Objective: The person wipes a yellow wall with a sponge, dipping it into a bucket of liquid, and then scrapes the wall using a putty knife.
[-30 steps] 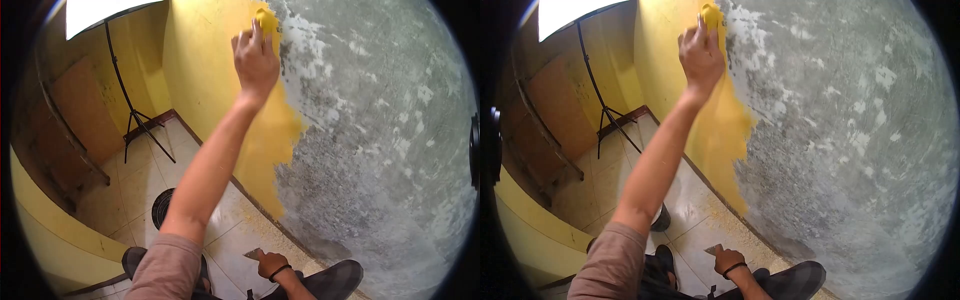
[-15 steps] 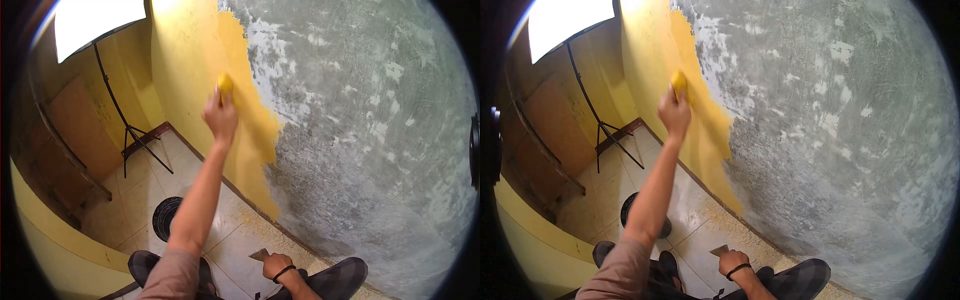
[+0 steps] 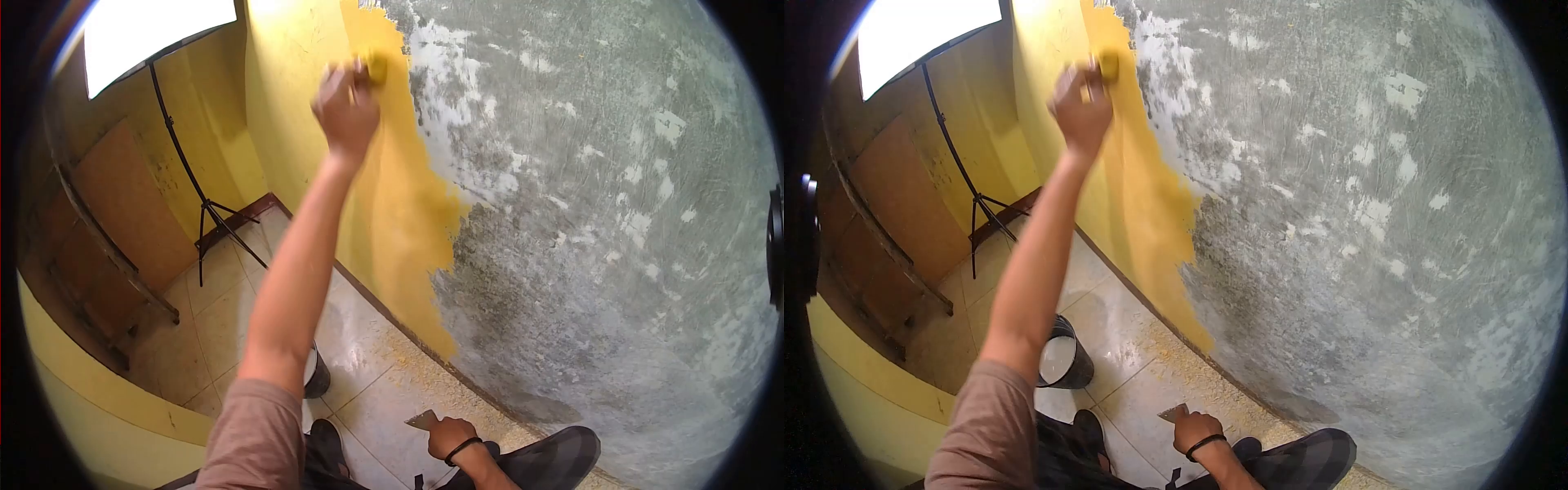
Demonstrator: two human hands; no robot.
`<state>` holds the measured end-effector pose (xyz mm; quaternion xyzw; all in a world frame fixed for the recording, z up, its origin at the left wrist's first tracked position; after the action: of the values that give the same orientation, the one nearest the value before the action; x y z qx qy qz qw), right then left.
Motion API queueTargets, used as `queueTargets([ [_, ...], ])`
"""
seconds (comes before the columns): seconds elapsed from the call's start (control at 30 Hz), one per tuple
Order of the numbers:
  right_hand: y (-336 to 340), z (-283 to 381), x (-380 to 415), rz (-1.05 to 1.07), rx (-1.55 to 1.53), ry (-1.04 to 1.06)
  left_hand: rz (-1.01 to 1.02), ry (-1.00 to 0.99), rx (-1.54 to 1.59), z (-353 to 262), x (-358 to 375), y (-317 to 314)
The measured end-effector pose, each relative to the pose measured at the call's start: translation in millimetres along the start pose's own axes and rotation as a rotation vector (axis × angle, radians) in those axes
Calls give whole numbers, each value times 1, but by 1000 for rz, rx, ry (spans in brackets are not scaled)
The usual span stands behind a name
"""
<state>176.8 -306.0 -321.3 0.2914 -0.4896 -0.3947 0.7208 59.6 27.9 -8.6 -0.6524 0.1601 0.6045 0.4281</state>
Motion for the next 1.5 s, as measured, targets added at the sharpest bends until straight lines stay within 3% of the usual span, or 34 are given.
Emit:
queueTargets([
  [0.1,1,4,6,-9,-5,-16,182,182,-67,-31,110,57],
  [0.2,0,9,5,-20,7,8,504,515,-125,-67,218,121],
  [0.27,-4,11,2,-19,14,12,540,737,-15,-91,257,150],
  [0.37,0,14,1,-16,20,27,485,913,-51,-89,273,151],
  [0.43,4,18,4,-35,30,20,393,809,-98,-68,243,129],
  [0.53,2,19,2,-61,28,32,276,739,-18,-51,137,83],
  [0.67,2,19,3,-17,10,52,154,487,91,-72,60,49],
  [0.77,3,15,5,-32,-3,55,143,295,103,-102,85,58],
  [0.93,4,7,6,-10,22,22,498,192,282,-129,179,120],
  [1.07,4,9,6,-29,23,17,345,326,223,-119,146,97],
  [1.2,6,15,3,1,10,29,31,193,208,-116,51,37],
  [1.3,6,15,0,44,24,27,31,214,252,-133,48,32],
  [1.5,5,17,1,-4,43,41,343,169,400,-144,151,94],
])
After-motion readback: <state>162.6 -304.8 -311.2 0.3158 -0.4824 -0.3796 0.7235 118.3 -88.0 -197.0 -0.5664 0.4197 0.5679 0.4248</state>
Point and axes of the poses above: each hand's wrist, its own x-axis away from the middle knuckle, its own y-axis out of the back of the hand, z = x × y, the point moved 1 cm from there along -x, towards the middle knuckle, and after that the axes turned 5 degrees about -z, right-handed, at the moved point
